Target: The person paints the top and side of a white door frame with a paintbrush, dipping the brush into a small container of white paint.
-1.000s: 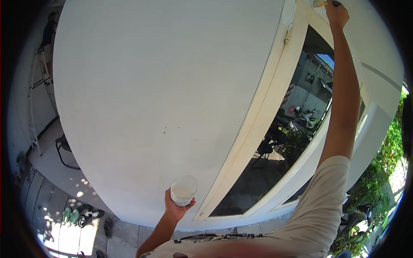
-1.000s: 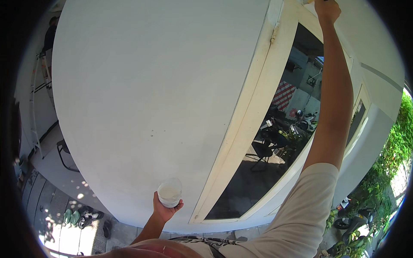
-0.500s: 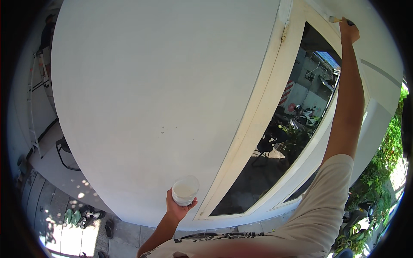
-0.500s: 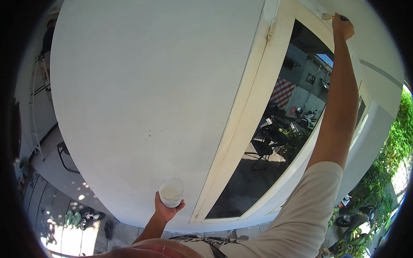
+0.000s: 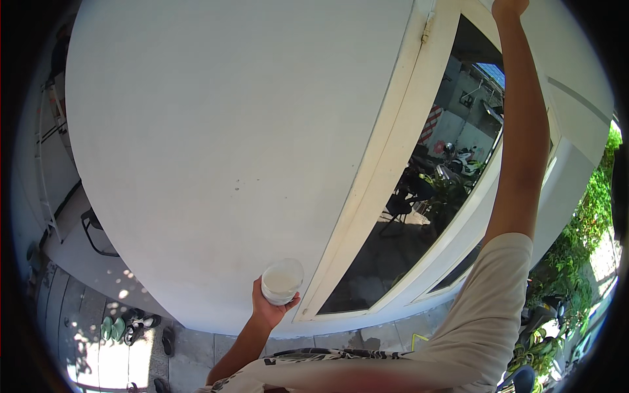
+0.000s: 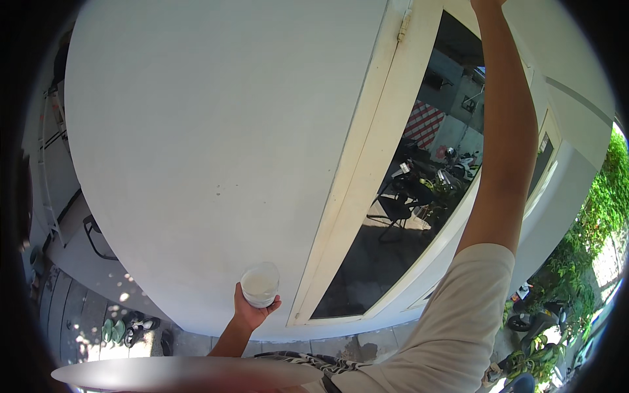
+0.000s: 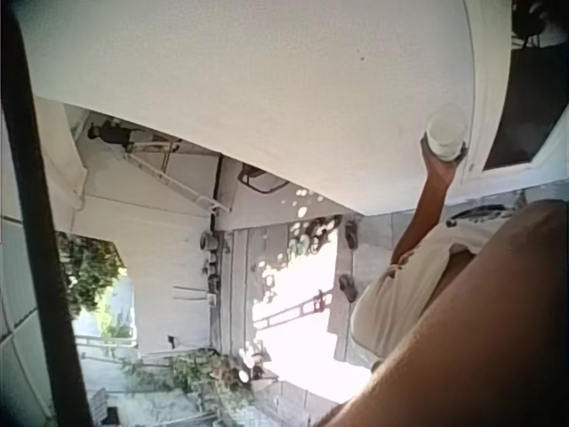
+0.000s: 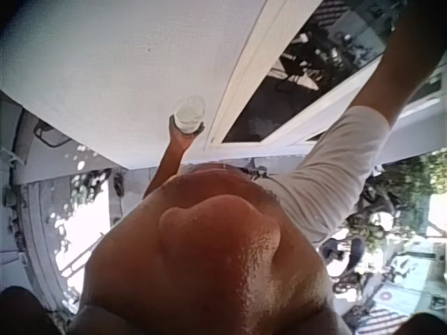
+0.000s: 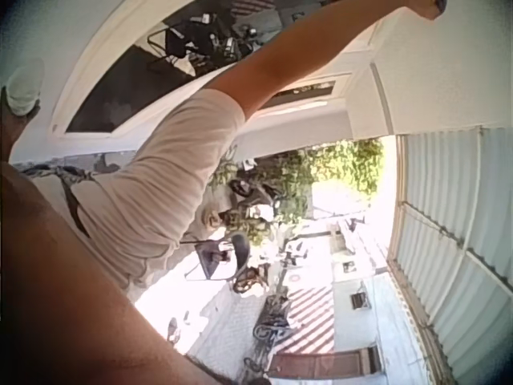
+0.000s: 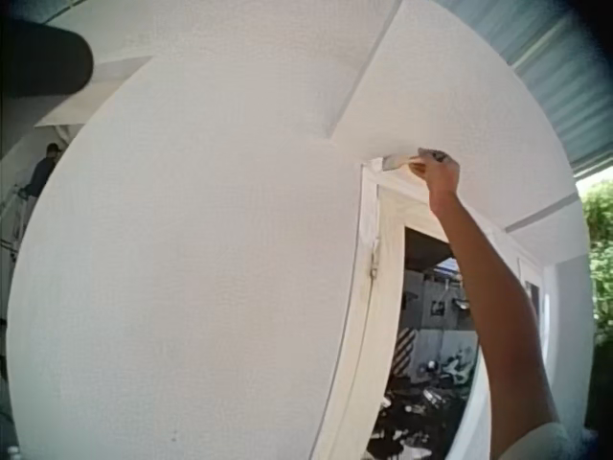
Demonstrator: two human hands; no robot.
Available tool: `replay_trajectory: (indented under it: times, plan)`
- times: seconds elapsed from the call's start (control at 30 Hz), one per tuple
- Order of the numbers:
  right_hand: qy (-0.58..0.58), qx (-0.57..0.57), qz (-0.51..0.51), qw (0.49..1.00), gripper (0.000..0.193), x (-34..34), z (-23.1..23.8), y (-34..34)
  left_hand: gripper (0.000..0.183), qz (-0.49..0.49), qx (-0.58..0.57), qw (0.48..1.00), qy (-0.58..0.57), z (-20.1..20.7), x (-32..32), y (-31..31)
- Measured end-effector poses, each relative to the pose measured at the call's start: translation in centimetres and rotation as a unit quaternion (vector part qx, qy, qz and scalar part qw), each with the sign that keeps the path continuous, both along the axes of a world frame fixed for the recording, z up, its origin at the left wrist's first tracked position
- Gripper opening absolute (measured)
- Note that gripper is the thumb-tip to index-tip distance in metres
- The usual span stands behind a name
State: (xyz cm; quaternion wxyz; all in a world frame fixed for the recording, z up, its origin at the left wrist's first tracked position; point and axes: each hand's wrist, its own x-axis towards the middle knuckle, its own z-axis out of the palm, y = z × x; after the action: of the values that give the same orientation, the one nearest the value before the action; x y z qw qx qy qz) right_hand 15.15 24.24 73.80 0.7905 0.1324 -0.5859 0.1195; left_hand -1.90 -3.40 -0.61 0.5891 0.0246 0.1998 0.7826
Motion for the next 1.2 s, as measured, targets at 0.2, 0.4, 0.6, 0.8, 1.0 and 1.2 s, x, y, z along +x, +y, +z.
replay_trajectory:
  times: [0.2, 0.4, 0.6, 0.8, 1.0, 1.2]
  plan:
    - [-0.065, -0.064, 0.105, 0.990, 0.018, 1.6, -15.2, -2.7, 0.057, -0.008, -0.013, 1.000, 0.001, 0.1, 0.4, 0.0]
    - [-0.241, -0.244, 0.162, 0.925, 0.018, -0.2, -42.6, -2.2, 0.067, -0.003, -0.052, 0.998, -0.041, -2.6, 0.8, -1.7]
    - [-0.200, -0.420, 0.204, 0.861, 0.012, 1.1, -59.0, -9.6, 0.064, -0.048, -0.059, 0.996, -0.039, -4.0, 1.1, 0.3]
    - [-0.310, -0.324, 0.195, 0.872, 0.007, 2.9, -59.5, -13.8, 0.057, -0.039, -0.100, 0.994, -0.025, -3.0, 3.7, 0.6]
    - [-0.565, -0.245, 0.117, 0.779, 0.009, 5.8, -57.7, -17.3, 0.061, -0.087, -0.027, 0.996, -0.007, -2.6, 8.6, 0.9]
    - [-0.618, -0.128, -0.017, 0.776, 0.012, 9.6, -58.7, -19.1, 0.063, -0.117, -0.024, 0.993, -0.002, -3.0, 14.2, 0.1]
